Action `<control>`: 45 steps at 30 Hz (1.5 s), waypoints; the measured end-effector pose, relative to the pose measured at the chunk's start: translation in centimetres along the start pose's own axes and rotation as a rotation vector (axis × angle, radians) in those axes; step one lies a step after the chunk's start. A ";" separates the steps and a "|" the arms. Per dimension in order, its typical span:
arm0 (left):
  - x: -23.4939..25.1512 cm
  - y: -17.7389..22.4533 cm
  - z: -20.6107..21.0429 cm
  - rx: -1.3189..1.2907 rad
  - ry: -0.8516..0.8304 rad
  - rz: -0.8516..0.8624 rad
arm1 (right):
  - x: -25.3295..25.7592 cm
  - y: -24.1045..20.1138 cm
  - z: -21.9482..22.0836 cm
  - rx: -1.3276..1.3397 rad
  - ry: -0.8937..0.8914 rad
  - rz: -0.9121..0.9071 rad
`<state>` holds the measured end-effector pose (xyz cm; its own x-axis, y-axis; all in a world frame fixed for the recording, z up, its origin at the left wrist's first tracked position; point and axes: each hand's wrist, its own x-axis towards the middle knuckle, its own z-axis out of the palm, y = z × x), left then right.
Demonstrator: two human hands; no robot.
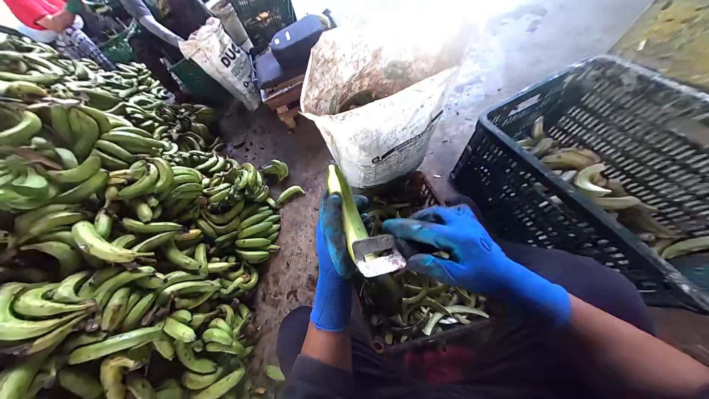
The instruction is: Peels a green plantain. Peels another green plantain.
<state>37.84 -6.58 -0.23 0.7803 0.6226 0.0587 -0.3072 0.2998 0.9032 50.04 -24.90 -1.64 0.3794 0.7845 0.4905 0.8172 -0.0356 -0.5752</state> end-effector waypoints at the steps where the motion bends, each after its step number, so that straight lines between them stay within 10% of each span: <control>1: -0.5 0.0 0.2 0.030 -0.009 -0.003 | 0.0 -0.2 0.4 0.001 -0.001 0.002; 7: -1.5 -1.5 1.3 -0.079 -0.346 -0.418 | 4.0 4.8 -1.7 -0.406 0.455 0.157; 14: -0.9 -0.9 1.9 -0.171 0.032 0.132 | -0.1 0.3 0.9 -0.171 0.186 -0.189; 20: -1.4 -0.9 0.3 0.162 -0.479 -0.384 | 4.4 4.9 -2.5 -0.313 0.305 0.091; 27: -0.2 -0.1 2.6 -0.215 0.171 0.249 | -0.1 0.8 1.4 -0.299 0.302 -0.226; 34: 0.0 -0.1 -0.6 0.440 -0.606 -0.264 | 5.2 5.9 -2.6 -0.240 0.108 0.036; 41: 1.6 0.0 1.6 -0.580 -0.024 -0.037 | 0.4 1.2 2.6 -0.330 0.409 -0.227; 45: 0.0 -0.8 1.8 -0.494 -0.201 0.039 | 1.8 1.3 1.4 -0.234 0.296 -0.152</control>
<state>39.06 -8.13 -0.18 0.8374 0.5036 0.2126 -0.5200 0.6139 0.5939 51.14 -22.63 -2.42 0.3270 0.5806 0.7456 0.9375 -0.0997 -0.3335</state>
